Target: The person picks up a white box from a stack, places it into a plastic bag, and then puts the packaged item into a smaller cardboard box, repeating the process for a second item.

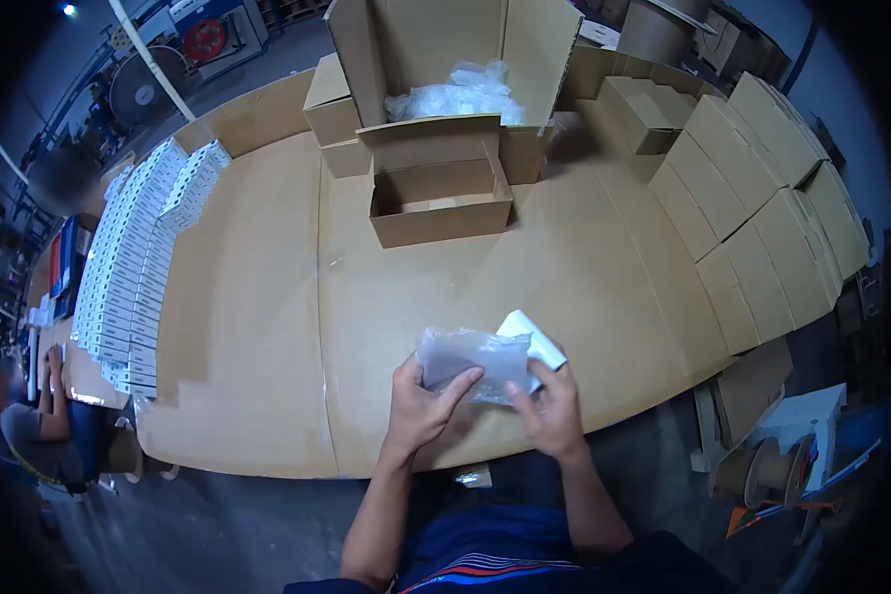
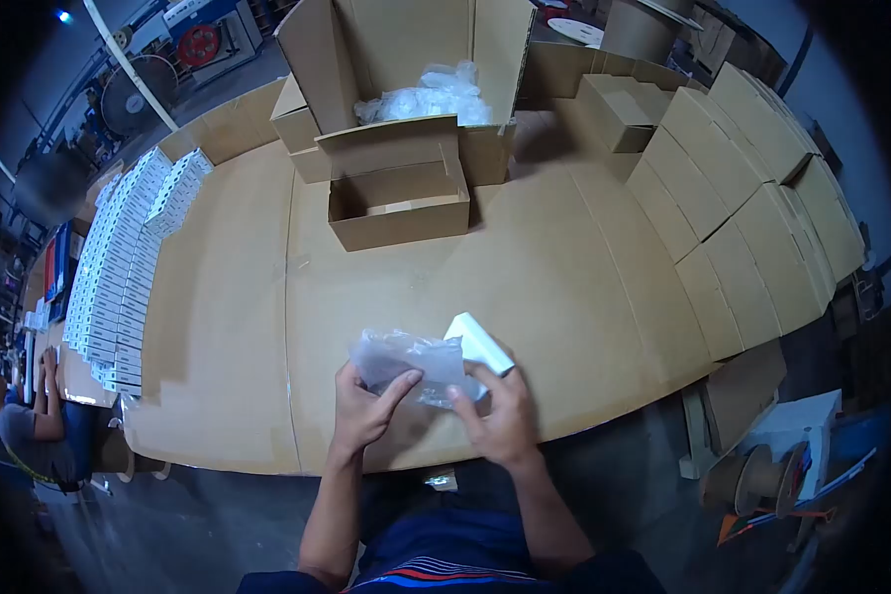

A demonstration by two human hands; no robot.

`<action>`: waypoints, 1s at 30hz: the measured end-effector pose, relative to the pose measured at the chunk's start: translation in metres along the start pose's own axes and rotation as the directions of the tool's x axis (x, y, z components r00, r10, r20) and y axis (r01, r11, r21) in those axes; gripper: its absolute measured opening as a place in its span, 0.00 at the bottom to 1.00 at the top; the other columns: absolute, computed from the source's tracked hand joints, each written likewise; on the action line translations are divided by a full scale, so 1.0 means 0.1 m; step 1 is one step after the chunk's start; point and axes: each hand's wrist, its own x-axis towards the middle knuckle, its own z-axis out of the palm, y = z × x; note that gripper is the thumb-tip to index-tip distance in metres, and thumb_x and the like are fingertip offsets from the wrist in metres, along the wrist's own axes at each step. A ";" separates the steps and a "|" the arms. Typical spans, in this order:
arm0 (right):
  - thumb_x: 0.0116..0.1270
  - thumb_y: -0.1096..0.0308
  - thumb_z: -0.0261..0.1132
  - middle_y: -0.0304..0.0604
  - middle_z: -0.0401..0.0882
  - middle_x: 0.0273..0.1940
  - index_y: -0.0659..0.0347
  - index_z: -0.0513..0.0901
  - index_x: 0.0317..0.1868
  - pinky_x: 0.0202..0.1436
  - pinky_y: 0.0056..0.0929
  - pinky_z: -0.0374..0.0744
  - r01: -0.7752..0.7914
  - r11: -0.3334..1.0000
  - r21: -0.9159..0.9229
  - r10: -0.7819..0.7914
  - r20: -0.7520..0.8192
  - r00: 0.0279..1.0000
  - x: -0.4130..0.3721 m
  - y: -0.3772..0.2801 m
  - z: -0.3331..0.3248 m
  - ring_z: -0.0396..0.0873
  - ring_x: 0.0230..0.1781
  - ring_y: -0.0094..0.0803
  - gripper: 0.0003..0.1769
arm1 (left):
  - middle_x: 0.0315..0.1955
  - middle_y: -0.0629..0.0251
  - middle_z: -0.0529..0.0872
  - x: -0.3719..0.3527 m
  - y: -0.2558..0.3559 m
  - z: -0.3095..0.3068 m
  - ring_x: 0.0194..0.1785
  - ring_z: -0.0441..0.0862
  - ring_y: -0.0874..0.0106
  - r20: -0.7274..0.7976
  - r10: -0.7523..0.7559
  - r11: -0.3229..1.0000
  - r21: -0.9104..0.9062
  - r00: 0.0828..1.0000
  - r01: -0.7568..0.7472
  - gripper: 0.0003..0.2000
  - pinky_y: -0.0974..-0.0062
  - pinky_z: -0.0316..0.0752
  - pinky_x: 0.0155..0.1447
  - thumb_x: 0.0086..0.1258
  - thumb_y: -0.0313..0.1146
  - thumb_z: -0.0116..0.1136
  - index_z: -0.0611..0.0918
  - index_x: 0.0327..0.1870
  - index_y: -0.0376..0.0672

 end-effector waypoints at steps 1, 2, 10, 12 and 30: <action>0.71 0.74 0.62 0.51 0.82 0.55 0.64 0.86 0.55 0.60 0.33 0.77 -0.002 0.995 0.098 0.002 0.002 1.000 0.03 0.03 -0.11 0.81 0.55 0.42 0.14 | 0.41 0.63 0.89 0.00 -0.01 0.00 0.46 0.86 0.74 0.010 0.044 0.999 0.029 0.999 -0.045 0.11 0.75 0.81 0.52 0.67 0.23 0.73 0.83 0.47 0.35; 0.74 0.74 0.56 0.50 0.82 0.56 0.65 0.86 0.57 0.62 0.34 0.76 -0.059 0.978 0.199 0.054 0.030 0.998 0.09 0.08 -0.25 0.80 0.56 0.38 0.16 | 0.41 0.61 0.90 -0.02 -0.04 -0.02 0.47 0.88 0.73 0.029 0.076 0.995 0.056 0.997 -0.078 0.12 0.73 0.82 0.52 0.65 0.21 0.73 0.83 0.47 0.35; 0.68 0.87 0.67 0.48 0.70 0.58 0.62 0.66 0.66 0.59 0.30 0.79 0.301 0.847 0.439 -0.294 -0.086 0.952 0.61 -0.50 -0.38 0.75 0.56 0.30 0.30 | 0.41 0.55 0.92 -0.12 -0.11 -0.02 0.46 0.92 0.65 0.122 0.076 0.974 0.203 0.990 -0.100 0.14 0.71 0.84 0.52 0.61 0.19 0.71 0.83 0.47 0.34; 0.67 0.89 0.67 0.47 0.69 0.53 0.62 0.69 0.58 0.57 0.26 0.79 0.288 0.827 0.483 -0.316 -0.025 0.948 0.62 -0.57 -0.27 0.75 0.53 0.29 0.24 | 0.41 0.54 0.92 -0.15 -0.12 -0.02 0.46 0.92 0.64 0.115 0.067 0.972 0.217 0.991 -0.091 0.15 0.70 0.84 0.50 0.62 0.21 0.71 0.83 0.49 0.34; 0.50 0.71 0.86 0.49 0.75 0.56 0.56 0.80 0.48 0.49 0.31 0.83 0.401 0.896 0.189 -0.441 0.285 0.851 0.73 -0.31 -0.37 0.82 0.50 0.37 0.28 | 0.43 0.59 0.91 -0.16 -0.06 -0.03 0.48 0.88 0.75 0.130 -0.147 0.989 -0.008 0.981 0.149 0.14 0.73 0.83 0.53 0.68 0.21 0.70 0.82 0.52 0.32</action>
